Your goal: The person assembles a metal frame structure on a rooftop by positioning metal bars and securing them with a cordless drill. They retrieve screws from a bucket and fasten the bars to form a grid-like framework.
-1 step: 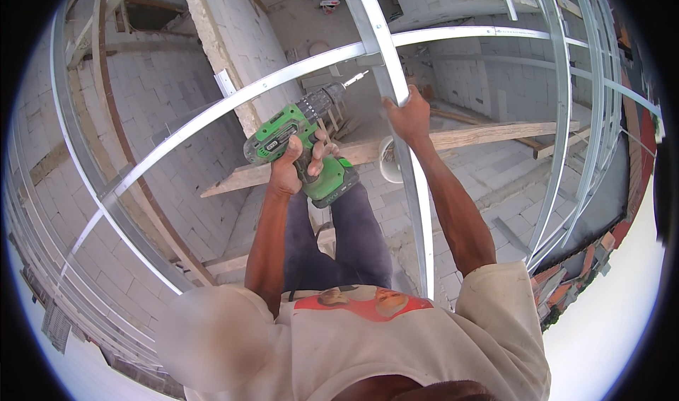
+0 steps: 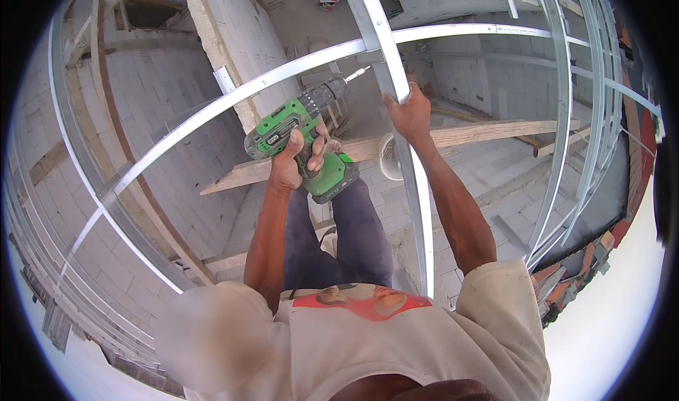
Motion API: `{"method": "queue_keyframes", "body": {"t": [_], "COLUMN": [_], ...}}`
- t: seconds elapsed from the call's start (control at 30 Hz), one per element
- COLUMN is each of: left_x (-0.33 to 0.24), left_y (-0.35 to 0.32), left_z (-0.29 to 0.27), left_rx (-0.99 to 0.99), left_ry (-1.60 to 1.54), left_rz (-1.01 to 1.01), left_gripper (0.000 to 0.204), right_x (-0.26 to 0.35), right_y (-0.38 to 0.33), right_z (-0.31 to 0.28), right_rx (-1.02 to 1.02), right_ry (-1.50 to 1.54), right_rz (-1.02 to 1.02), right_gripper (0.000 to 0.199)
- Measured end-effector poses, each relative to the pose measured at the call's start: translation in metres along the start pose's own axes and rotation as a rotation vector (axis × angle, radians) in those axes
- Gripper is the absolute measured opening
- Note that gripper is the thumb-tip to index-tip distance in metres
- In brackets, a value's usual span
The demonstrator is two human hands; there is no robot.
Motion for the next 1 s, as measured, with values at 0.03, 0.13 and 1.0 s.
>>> {"method": "queue_keyframes", "body": {"t": [0.03,0.13,1.0], "left_x": [0.001,-0.002,0.002], "left_y": [0.006,-0.005,0.004], "left_z": [0.004,-0.012,-0.065], "left_rx": [-0.018,-0.040,0.124], "left_ry": [-0.018,0.042,0.083], "left_rz": [-0.040,-0.032,-0.190], "left_gripper": [0.065,0.068,0.090], "right_x": [0.001,0.005,0.020], "right_y": [0.004,-0.018,-0.078], "right_z": [-0.007,-0.002,0.007], "right_rx": [0.001,-0.002,0.449], "right_ry": [-0.010,-0.010,0.120], "right_rz": [0.002,0.007,0.180], "right_gripper": [0.045,0.042,0.068]}}
Point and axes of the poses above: each hand's wrist, its own y-axis towards the middle knuckle, its own z-axis out of the palm, x = y × z, the point moved 7 cm from there along y, towards the middle knuckle, and after that the axes turned 14 degrees about -x, right-handed, at the moved point
